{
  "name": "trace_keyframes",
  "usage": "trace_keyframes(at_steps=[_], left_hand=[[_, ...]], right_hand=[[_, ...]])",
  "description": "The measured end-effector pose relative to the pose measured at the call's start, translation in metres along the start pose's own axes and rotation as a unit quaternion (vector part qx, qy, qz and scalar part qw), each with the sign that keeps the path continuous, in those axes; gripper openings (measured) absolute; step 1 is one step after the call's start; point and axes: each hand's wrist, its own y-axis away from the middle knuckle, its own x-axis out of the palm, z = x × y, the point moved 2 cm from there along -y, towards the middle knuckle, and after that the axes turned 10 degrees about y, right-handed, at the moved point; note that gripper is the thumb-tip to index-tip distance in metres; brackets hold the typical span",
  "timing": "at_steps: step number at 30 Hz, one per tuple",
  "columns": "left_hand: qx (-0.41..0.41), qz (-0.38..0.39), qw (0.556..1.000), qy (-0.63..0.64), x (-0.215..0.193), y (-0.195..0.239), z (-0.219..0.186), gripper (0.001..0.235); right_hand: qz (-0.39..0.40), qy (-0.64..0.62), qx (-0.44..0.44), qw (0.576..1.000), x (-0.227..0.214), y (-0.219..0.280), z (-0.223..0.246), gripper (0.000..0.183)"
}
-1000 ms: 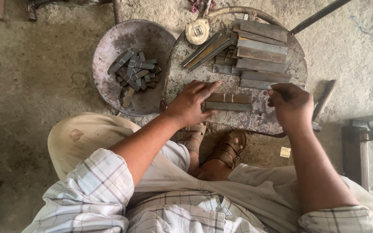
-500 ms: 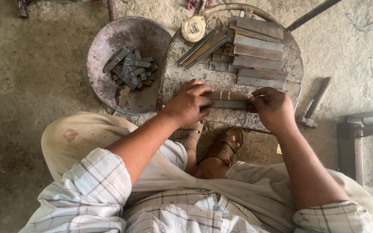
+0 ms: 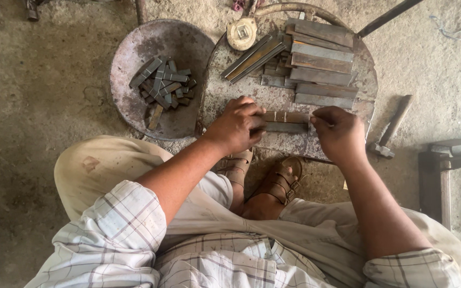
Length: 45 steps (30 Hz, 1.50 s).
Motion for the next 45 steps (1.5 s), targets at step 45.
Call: trace_keyframes(at_steps=[45], left_hand=[[-0.018,0.012,1.000,-0.021,-0.004,-0.001,-0.005,0.041]], right_hand=[[-0.045,0.018,-0.247,0.968,0.038,0.002,0.028,0.015]])
